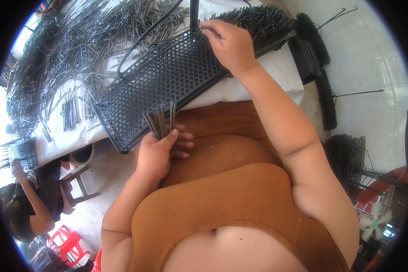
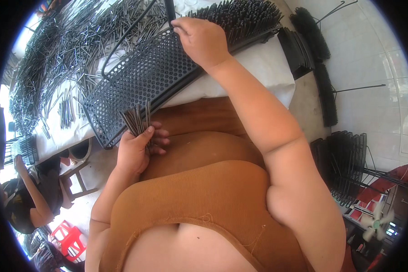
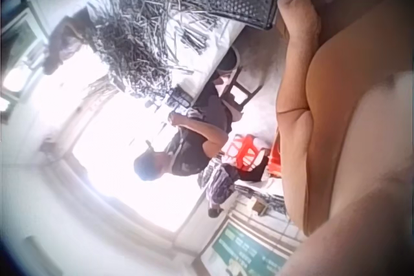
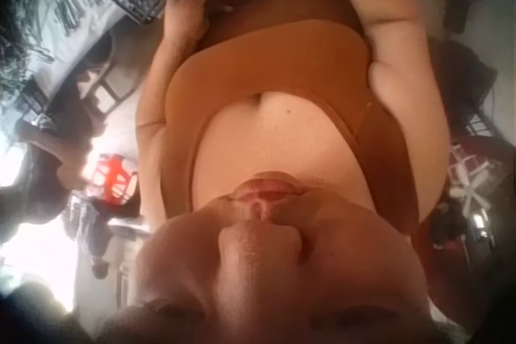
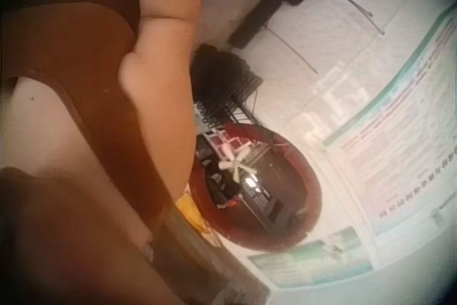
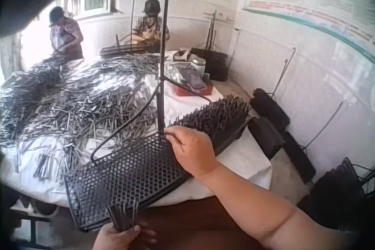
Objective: The person inserts metal spikes into the holes of a rack by hand, repeatedly picks up bundles of metal spikes from the table, and continues inserting the spikes into the rack.
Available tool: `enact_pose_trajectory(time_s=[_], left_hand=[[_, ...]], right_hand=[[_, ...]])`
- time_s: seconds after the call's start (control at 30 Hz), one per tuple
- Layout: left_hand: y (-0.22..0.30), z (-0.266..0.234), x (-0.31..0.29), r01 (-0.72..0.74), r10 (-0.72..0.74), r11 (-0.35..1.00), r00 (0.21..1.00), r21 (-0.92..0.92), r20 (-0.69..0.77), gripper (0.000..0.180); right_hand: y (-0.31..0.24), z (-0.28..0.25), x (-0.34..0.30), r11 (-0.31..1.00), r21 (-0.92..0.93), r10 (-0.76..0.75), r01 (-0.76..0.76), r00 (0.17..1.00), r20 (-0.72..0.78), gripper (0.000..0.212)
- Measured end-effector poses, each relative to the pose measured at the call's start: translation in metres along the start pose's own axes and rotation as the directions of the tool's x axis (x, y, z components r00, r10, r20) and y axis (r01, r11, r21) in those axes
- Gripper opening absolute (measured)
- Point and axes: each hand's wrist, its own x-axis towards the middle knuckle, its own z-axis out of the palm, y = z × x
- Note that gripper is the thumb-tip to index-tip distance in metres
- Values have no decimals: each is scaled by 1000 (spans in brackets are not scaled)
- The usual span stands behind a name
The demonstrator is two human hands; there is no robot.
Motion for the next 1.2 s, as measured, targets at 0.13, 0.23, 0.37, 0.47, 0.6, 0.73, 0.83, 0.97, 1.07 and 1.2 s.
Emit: enact_pose_trajectory(time_s=[0.13, 0.23, 0.37, 0.47, 0.6, 0.73, 0.83, 0.97, 1.07, 1.2], left_hand=[[0, 1, 0, 3, -3, 1000, 1000, 3, -4, 22], [0, -1, -1, -1, 1, 1000, 1000, 3, -9, 22], [-2, -1, 0, 4, -4, 1000, 1000, -7, -13, 20], [-1, -1, 1, 7, -7, 1000, 1000, -9, -17, 21], [-1, -1, 1, 2, -2, 1000, 1000, -15, -8, 21], [1, 2, -1, 1, -1, 1000, 1000, -21, 2, 23], [3, 3, -5, -22, 23, 999, 999, -47, 24, 23], [5, 4, -7, -73, 88, 992, 985, -107, 150, 25], [6, 7, -8, -96, 103, 994, 979, -49, 174, 26], [12, 3, -11, -46, 52, 998, 988, -46, 146, 27]], right_hand=[[7, 7, 25, 965, -114, -247, 238, 966, -79, 12], [-20, -2, 41, 993, -111, -40, 44, 998, 40, 18], [-7, 7, 46, 981, -119, -155, 152, 988, -15, 23], [-1, 9, 41, 988, -133, -71, 76, 997, 40, 26], [1, 4, 36, 985, -165, -44, 44, 999, 4, 11], [1, -7, 31, 973, -201, -128, 116, 991, -46, 11], [-35, -11, 7, 988, 78, 134, -134, 991, 14, 21], [-96, -25, -30, 412, 567, 168, -713, 671, 722, 35], [-102, -21, -39, 408, 436, 145, -802, 529, 836, 24], [-87, -27, -13, 257, 523, 353, -813, 582, 732, 10]])
